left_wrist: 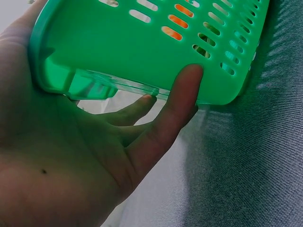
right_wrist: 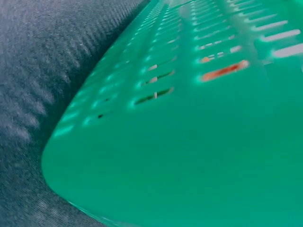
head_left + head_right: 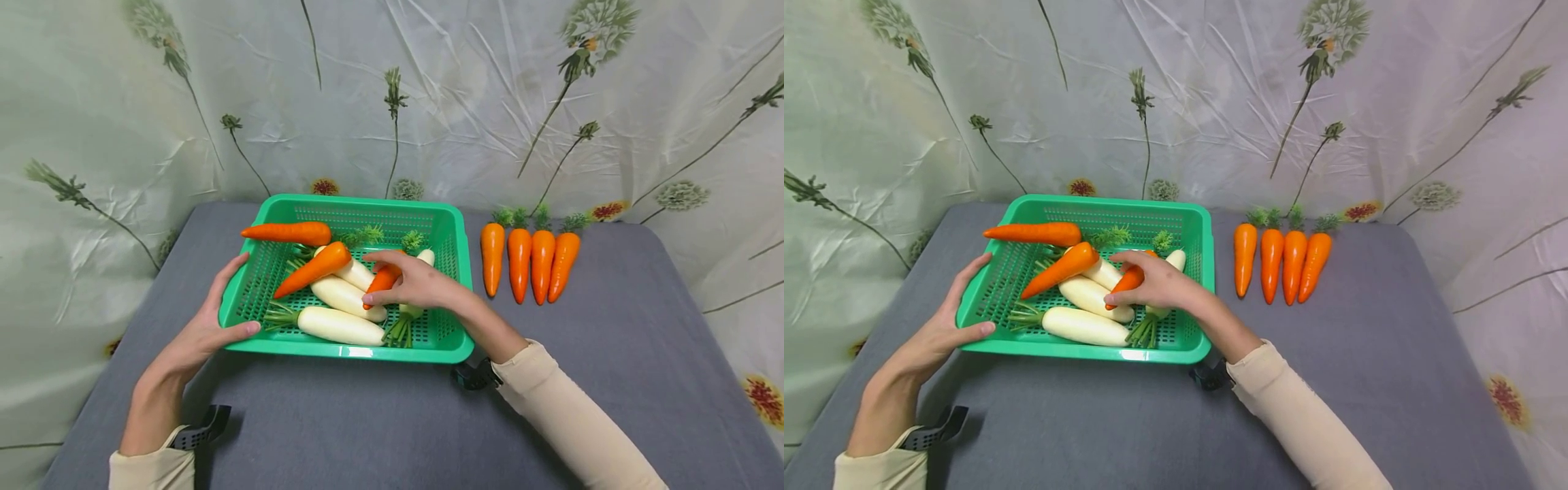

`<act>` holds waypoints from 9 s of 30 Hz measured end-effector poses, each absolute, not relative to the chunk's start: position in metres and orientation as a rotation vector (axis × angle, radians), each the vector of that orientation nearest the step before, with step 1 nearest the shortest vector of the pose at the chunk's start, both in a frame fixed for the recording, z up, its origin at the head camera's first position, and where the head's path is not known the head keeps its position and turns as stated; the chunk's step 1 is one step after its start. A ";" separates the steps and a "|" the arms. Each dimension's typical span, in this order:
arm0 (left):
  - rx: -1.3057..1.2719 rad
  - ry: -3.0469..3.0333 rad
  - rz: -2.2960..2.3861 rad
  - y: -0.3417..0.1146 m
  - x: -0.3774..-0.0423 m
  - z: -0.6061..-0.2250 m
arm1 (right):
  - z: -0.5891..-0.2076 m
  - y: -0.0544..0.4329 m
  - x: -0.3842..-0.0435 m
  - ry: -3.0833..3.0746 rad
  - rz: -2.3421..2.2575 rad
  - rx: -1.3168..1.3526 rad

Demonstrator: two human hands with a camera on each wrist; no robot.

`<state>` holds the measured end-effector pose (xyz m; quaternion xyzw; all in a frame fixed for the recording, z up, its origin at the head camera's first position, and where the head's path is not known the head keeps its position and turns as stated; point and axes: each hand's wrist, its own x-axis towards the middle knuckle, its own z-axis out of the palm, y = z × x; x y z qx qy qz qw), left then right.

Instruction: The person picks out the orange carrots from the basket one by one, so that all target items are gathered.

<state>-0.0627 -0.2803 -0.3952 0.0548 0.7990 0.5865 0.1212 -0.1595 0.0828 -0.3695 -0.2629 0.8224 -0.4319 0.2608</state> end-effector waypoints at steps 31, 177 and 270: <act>0.161 2.336 1.701 -0.278 -0.063 -0.392 | -0.361 0.095 -0.149 2.044 -1.474 -0.788; 0.178 2.312 1.717 -0.280 -0.060 -0.394 | -0.407 0.381 -0.125 2.741 -1.444 -0.373; 0.161 2.303 1.741 -0.280 -0.059 -0.394 | -0.380 0.324 -0.147 2.920 -1.422 -0.043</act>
